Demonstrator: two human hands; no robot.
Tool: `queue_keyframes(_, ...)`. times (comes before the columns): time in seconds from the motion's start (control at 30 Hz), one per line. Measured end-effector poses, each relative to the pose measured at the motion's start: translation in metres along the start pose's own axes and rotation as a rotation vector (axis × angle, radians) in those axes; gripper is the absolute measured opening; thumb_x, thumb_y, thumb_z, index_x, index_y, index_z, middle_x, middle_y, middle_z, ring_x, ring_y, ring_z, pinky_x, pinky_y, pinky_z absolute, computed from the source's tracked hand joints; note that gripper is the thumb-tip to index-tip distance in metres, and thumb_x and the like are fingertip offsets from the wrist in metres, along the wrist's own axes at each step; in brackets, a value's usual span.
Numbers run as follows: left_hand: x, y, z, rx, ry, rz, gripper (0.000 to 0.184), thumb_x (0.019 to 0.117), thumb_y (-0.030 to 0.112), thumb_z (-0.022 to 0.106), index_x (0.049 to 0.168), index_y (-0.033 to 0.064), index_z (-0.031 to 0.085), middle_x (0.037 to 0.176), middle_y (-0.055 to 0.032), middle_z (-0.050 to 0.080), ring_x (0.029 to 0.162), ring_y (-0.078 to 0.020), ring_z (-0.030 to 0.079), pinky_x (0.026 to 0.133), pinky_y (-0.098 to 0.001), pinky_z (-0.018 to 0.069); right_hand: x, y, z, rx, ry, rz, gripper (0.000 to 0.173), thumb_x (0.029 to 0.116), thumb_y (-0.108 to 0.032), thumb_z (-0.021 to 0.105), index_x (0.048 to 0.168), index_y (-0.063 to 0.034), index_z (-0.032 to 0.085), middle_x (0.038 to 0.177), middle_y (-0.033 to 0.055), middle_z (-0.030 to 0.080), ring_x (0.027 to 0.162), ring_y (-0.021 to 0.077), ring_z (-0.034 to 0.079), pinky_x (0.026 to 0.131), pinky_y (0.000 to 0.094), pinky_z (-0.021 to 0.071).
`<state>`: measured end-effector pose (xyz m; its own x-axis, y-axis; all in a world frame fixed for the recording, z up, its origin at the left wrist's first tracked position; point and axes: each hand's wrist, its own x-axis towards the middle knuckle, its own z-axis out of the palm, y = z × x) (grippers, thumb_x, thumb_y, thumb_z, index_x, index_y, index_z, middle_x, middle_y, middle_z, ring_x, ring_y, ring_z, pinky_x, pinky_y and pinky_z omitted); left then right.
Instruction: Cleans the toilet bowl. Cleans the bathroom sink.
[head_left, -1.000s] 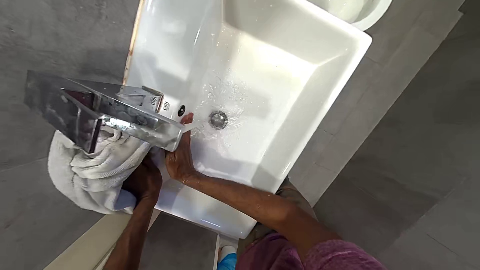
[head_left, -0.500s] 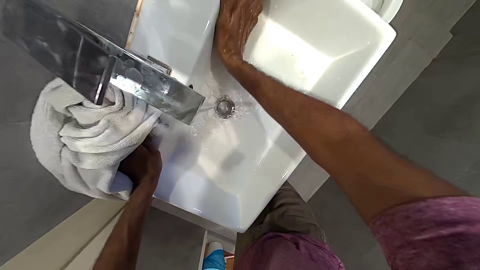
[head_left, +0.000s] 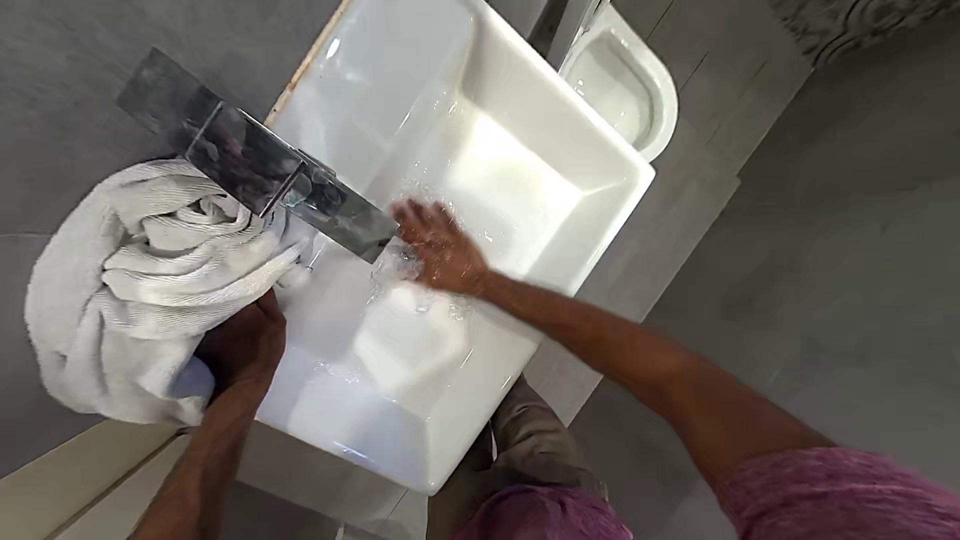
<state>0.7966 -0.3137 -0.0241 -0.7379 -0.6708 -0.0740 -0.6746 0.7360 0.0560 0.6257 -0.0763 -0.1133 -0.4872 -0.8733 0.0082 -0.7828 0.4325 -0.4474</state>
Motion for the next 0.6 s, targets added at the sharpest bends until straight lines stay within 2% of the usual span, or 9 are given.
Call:
queue_keyframes(0.07, -0.002, -0.001, 0.0, -0.005, -0.033, -0.001, 0.056, 0.1096, 0.036, 0.032, 0.116, -0.0098, 0.063, 0.117, -0.04, 0.063, 0.115, -0.058, 0.06, 0.089, -0.0744, 0.043, 0.01, 0.064, -0.028, -0.132, -0.026, -0.115, 0.094, 0.0925, -0.08, 0.038, 0.16, -0.0146, 0.037, 0.168, 0.0062, 0.03, 0.158, 0.0314, 0.019, 0.125, 0.0634, 0.0088)
queue_keyframes(0.17, 0.0, -0.006, 0.005, -0.042, -0.118, -0.042, 0.058, 0.1094, 0.039, 0.033, 0.121, -0.0099, 0.061, 0.12, -0.0412, 0.061, 0.118, -0.0596, 0.058, 0.092, -0.0763, 0.0413, 0.032, 0.121, -0.06, -0.164, -0.089, -0.276, 0.079, 0.1007, -0.071, 0.028, 0.16, -0.0201, 0.04, 0.168, 0.002, 0.032, 0.157, 0.0284, 0.022, 0.125, 0.0637, 0.0104)
queue_keyframes(0.23, -0.001, -0.011, 0.009, -0.078, -0.165, -0.069, 0.058, 0.1094, 0.041, 0.033, 0.125, -0.0088, 0.06, 0.124, -0.0402, 0.06, 0.12, -0.0591, 0.056, 0.095, -0.077, 0.0404, 0.043, 0.141, -0.074, -0.261, -0.071, -0.198, 0.08, 0.1015, -0.07, 0.027, 0.16, -0.0161, 0.039, 0.167, 0.0059, 0.033, 0.157, 0.0304, 0.024, 0.127, 0.0579, 0.0127)
queue_keyframes(0.3, 0.001, -0.017, 0.013, -0.106, -0.17, -0.06, 0.058, 0.1091, 0.04, 0.034, 0.123, -0.0097, 0.06, 0.123, -0.0412, 0.059, 0.119, -0.0609, 0.055, 0.094, -0.0789, 0.0387, 0.053, 0.153, -0.084, -0.408, -0.005, -0.111, 0.086, 0.1016, -0.07, 0.023, 0.155, -0.007, 0.043, 0.163, 0.014, 0.039, 0.153, 0.0316, 0.032, 0.127, 0.0534, 0.0175)
queue_keyframes(0.37, -0.001, -0.034, 0.031, -0.068, -0.074, 0.035, 0.064, 0.1094, 0.046, 0.029, 0.121, -0.0077, 0.062, 0.12, -0.0387, 0.062, 0.116, -0.0588, 0.058, 0.092, -0.0783, 0.0407, 0.062, 0.159, -0.091, -0.505, 0.035, -0.144, 0.091, 0.1006, -0.071, 0.02, 0.153, -0.001, 0.045, 0.162, 0.0189, 0.039, 0.154, 0.0353, 0.03, 0.126, 0.0583, 0.0128)
queue_keyframes(0.43, 0.0, -0.045, 0.052, 0.049, 0.173, 0.221, 0.064, 0.1104, 0.045, 0.027, 0.117, -0.0064, 0.064, 0.111, -0.0355, 0.066, 0.104, -0.0541, 0.065, 0.082, -0.0737, 0.0473, 0.064, 0.168, -0.107, -0.531, 0.039, -0.173, 0.092, 0.1009, -0.071, 0.02, 0.155, 0.0003, 0.041, 0.166, 0.0178, 0.032, 0.157, 0.0334, 0.023, 0.127, 0.0577, 0.0081)
queue_keyframes(0.47, -0.003, -0.007, 0.009, 0.023, -0.179, 0.023, 0.063, 0.1126, 0.042, 0.026, 0.138, -0.0093, 0.052, 0.138, -0.0387, 0.053, 0.133, -0.0553, 0.049, 0.106, -0.0729, 0.0354, 0.049, 0.171, -0.12, -0.534, -0.004, -0.177, 0.088, 0.1031, -0.066, 0.021, 0.157, 0.0017, 0.037, 0.168, 0.0169, 0.028, 0.158, 0.0315, 0.02, 0.128, 0.0555, 0.0079)
queue_keyframes(0.5, -0.003, 0.015, -0.014, -0.066, -0.264, -0.059, 0.061, 0.1125, 0.038, 0.029, 0.138, -0.0139, 0.049, 0.141, -0.0421, 0.049, 0.137, -0.0578, 0.044, 0.109, -0.073, 0.0309, 0.022, 0.171, -0.133, -0.525, -0.089, -0.169, 0.081, 0.1059, -0.059, 0.022, 0.159, 0.0022, 0.031, 0.17, 0.0153, 0.024, 0.159, 0.0295, 0.017, 0.129, 0.0545, 0.0061)
queue_keyframes(0.6, 0.006, 0.029, -0.031, -0.266, -0.063, -0.001, 0.061, 0.1108, 0.035, 0.03, 0.126, -0.0206, 0.051, 0.127, -0.0488, 0.052, 0.125, -0.0657, 0.049, 0.102, -0.0769, 0.0336, -0.039, 0.174, -0.17, -0.531, -0.268, -0.15, 0.068, 0.108, -0.044, 0.03, 0.16, -0.0015, 0.03, 0.171, 0.0094, 0.023, 0.159, 0.0236, 0.016, 0.13, 0.0521, 0.0062)
